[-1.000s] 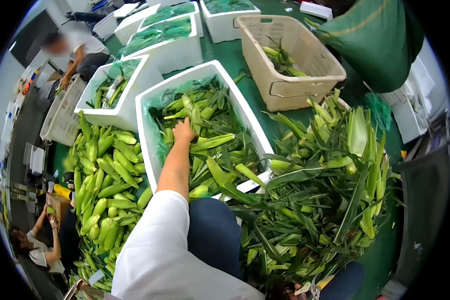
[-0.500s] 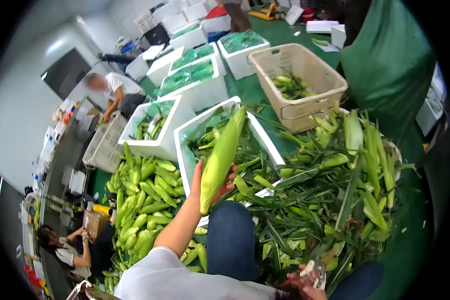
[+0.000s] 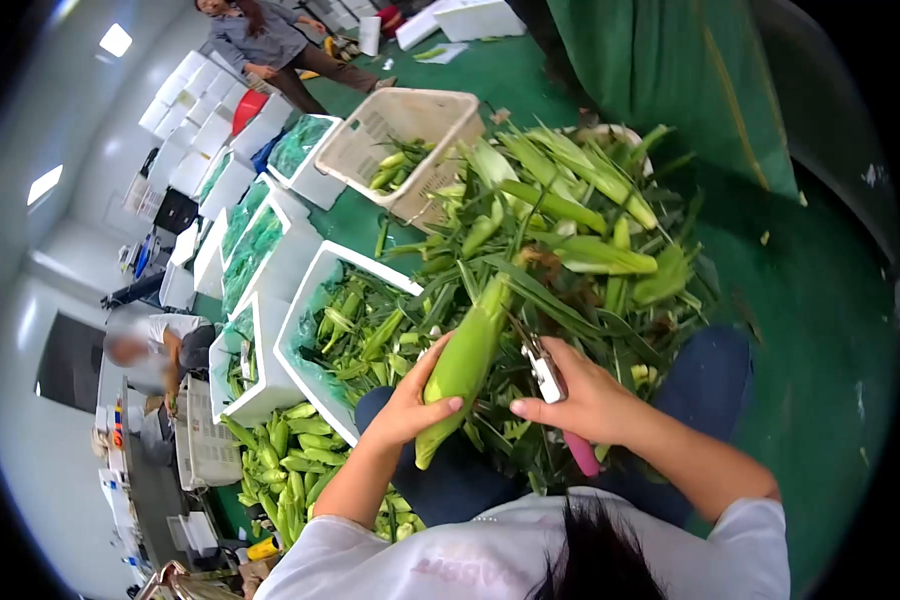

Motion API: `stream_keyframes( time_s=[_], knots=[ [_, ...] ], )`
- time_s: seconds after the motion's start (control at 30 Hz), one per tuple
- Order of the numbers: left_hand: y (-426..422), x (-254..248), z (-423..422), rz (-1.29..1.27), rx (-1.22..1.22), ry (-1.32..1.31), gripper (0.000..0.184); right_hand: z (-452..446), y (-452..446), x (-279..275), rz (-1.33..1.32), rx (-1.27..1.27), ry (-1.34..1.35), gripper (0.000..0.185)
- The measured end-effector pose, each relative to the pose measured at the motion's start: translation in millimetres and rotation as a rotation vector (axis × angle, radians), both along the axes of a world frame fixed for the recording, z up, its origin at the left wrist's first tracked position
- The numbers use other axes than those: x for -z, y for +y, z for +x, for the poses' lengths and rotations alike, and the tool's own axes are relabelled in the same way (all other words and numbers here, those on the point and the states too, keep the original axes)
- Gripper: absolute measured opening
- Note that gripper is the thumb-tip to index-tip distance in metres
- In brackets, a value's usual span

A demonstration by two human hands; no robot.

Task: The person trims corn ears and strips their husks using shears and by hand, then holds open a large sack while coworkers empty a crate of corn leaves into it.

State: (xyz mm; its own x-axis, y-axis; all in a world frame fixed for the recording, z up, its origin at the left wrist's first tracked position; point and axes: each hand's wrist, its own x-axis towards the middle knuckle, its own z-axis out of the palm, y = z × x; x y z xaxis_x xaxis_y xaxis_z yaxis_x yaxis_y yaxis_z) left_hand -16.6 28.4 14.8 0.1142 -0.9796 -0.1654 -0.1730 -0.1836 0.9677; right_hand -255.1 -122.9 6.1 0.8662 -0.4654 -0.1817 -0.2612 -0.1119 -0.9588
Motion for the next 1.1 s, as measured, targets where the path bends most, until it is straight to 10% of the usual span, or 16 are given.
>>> stream_keyframes(
  time_s=[0.27,0.43,0.57,0.73,0.87,1.0,1.1],
  knots=[
    [-16.1,-30.3,-8.9,0.234,0.202,-0.192,0.087,-25.3,-18.0,18.3,-0.333,0.063,-0.085,0.078],
    [-19.3,-18.5,10.5,0.186,0.276,-0.186,0.09,-40.0,-6.0,28.4,0.248,0.009,-0.096,0.047],
    [-17.5,2.7,36.7,0.292,0.436,0.325,0.093,-50.7,-21.9,28.7,0.595,-0.347,-0.153,0.052],
    [-35.2,22.0,27.1,0.548,0.574,0.739,0.091,-32.9,-33.5,27.1,0.285,-0.614,-0.255,0.05],
    [-34.8,38.7,20.4,0.34,0.471,0.882,0.087,-34.8,-4.0,18.2,0.641,-0.037,-0.224,0.025],
    [-38.7,25.8,18.7,0.089,0.074,0.631,0.078,-44.8,31.3,37.9,0.819,-0.132,-0.301,0.053],
    [-40.9,15.1,15.1,0.082,0.161,0.461,0.079,-22.3,48.4,42.3,0.365,-0.045,-0.271,0.055]
  ],
)
